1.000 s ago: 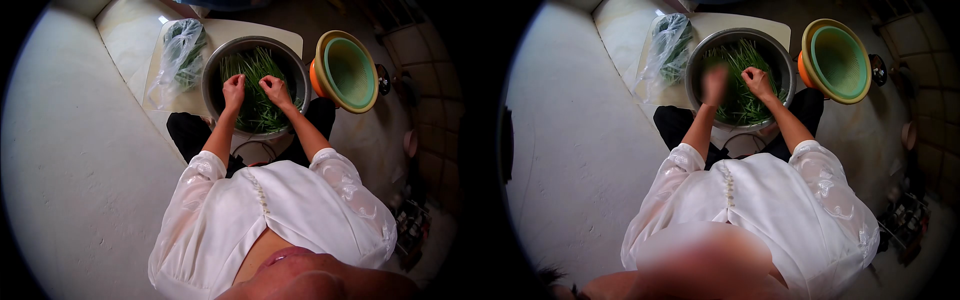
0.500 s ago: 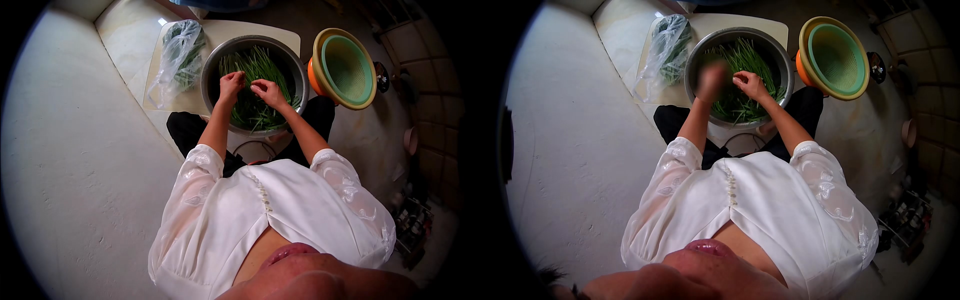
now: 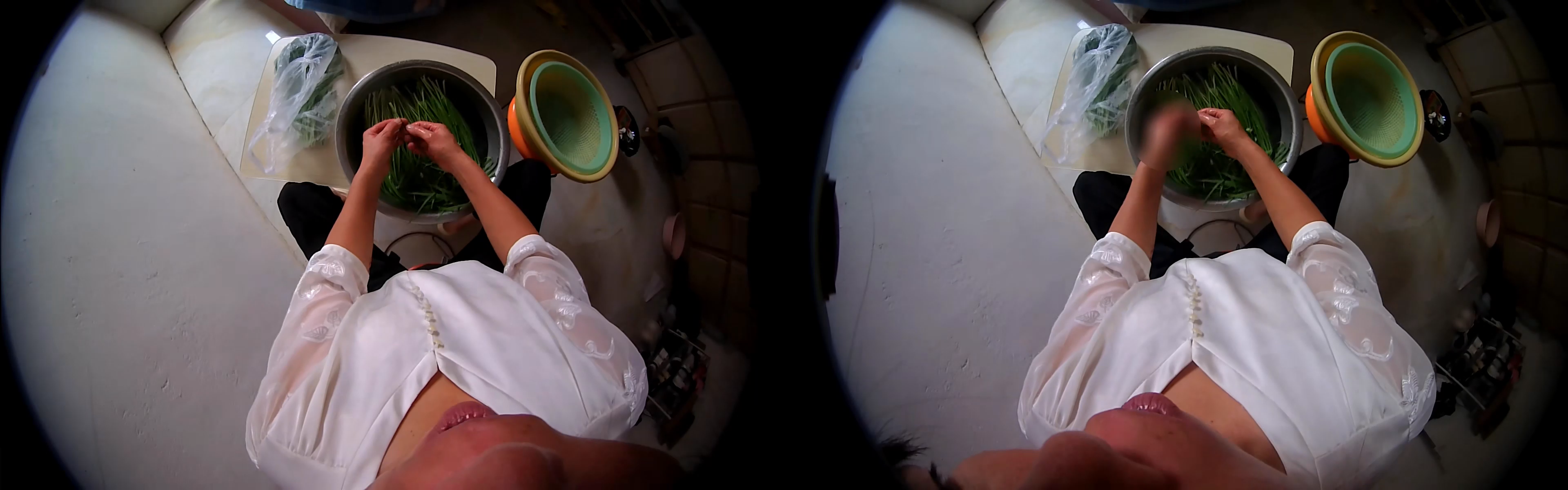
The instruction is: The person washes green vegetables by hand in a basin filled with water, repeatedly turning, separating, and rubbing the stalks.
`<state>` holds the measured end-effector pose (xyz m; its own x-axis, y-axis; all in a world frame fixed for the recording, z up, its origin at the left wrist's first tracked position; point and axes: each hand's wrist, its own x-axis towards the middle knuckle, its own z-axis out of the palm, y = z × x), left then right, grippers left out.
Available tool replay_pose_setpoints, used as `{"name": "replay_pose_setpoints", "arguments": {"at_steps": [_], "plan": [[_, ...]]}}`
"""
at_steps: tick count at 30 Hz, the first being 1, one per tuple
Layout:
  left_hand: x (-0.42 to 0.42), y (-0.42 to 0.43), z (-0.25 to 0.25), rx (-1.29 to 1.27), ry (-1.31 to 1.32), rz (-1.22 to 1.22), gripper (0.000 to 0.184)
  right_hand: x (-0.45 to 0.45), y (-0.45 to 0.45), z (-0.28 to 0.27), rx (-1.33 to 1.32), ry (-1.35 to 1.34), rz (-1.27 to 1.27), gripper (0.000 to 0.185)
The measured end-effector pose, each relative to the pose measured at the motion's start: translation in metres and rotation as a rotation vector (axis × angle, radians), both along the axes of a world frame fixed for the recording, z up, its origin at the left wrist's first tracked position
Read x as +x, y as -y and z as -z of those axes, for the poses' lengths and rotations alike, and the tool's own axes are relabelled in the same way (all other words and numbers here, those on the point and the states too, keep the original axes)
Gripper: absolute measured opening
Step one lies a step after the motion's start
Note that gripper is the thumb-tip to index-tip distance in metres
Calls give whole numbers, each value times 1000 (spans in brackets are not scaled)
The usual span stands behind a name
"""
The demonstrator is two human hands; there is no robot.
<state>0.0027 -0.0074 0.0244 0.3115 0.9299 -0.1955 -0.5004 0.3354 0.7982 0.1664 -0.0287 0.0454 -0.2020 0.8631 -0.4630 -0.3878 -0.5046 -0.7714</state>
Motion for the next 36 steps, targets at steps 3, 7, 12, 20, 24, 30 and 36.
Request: {"name": "replay_pose_setpoints", "arguments": {"at_steps": [3,7,12,20,24,30,36], "plan": [[4,-1,-12,-106,12,-53,20,1,1,-5,7,0,-54,15],[8,-3,-23,-242,-78,-156,16,4,3,-9,51,133,-140,18],[3,-19,-5,-207,-115,-178,18,14,13,-22,148,291,-228,21],[-1,-45,-19,-133,-223,-259,17,43,36,-26,185,392,-230,22],[-5,-57,-20,-120,-229,-293,18,51,43,-31,246,395,-248,23],[-11,-70,-8,-103,-236,-306,17,54,62,-55,317,586,-315,24],[-12,-75,-8,-62,-275,-282,18,54,89,-75,391,753,-390,25]]}}
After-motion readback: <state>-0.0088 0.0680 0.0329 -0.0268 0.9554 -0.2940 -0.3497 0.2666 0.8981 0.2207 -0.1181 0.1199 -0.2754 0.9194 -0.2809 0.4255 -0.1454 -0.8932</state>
